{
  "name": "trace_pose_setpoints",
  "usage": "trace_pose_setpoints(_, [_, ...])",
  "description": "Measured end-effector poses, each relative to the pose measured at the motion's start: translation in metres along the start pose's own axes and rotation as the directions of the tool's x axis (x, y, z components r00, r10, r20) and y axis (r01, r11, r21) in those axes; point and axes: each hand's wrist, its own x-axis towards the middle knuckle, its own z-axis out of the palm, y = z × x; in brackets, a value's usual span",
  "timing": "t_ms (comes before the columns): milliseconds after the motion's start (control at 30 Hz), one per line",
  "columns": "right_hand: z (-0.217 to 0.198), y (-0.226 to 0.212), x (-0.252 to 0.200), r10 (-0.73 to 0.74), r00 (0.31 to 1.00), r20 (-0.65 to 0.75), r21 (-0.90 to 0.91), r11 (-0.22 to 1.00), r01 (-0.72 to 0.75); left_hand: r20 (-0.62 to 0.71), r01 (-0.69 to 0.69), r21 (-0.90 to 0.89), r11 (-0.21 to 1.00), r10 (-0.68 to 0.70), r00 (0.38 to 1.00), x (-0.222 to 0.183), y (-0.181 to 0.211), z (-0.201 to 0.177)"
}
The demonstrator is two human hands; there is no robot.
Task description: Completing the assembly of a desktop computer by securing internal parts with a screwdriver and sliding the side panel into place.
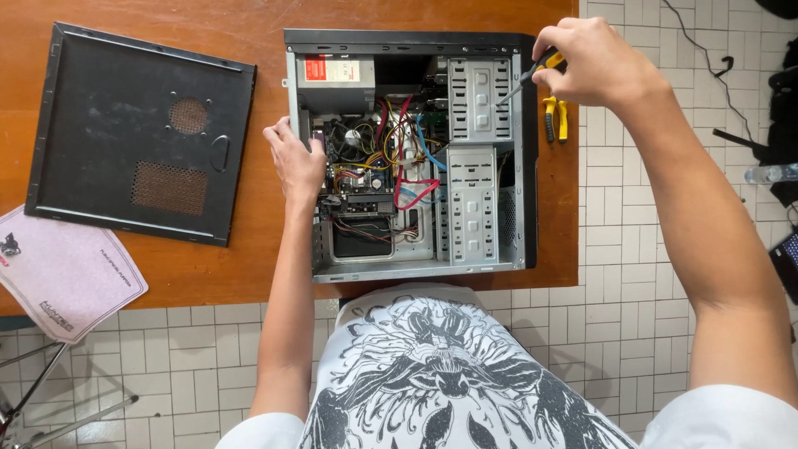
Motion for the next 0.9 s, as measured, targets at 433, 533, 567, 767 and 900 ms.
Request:
trace_pose_setpoints(433, [0.014,0.001,0.002,0.093,0.983,-0.157,0.123,0.99,-0.073,-0.017,-0.022,-0.004,1.0,0.022,1.0,0.001,-0.006,0.003])
trace_pose_setpoints(533, [0.002,-0.003,-0.003,0.059,0.997,-0.056,0.07,0.996,-0.055,-0.016,-0.023,-0.005,1.0,0.023,1.0,0.001,-0.007,0.003])
trace_pose_setpoints(567, [-0.003,-0.006,-0.006,0.051,0.998,-0.019,0.016,0.999,-0.051,-0.005,-0.016,-0.001,1.0,0.016,1.0,0.0,-0.006,0.002])
trace_pose_setpoints(767, [0.016,0.017,0.007,-0.121,0.992,0.029,-0.469,0.875,0.12,0.001,-0.022,0.02,1.0,0.022,1.0,0.0,-0.006,0.003])
trace_pose_setpoints(900, [0.013,0.013,0.014,-0.187,0.963,0.194,-0.724,0.635,0.269,0.002,-0.036,0.031,0.999,0.036,0.999,-0.001,-0.008,0.003])
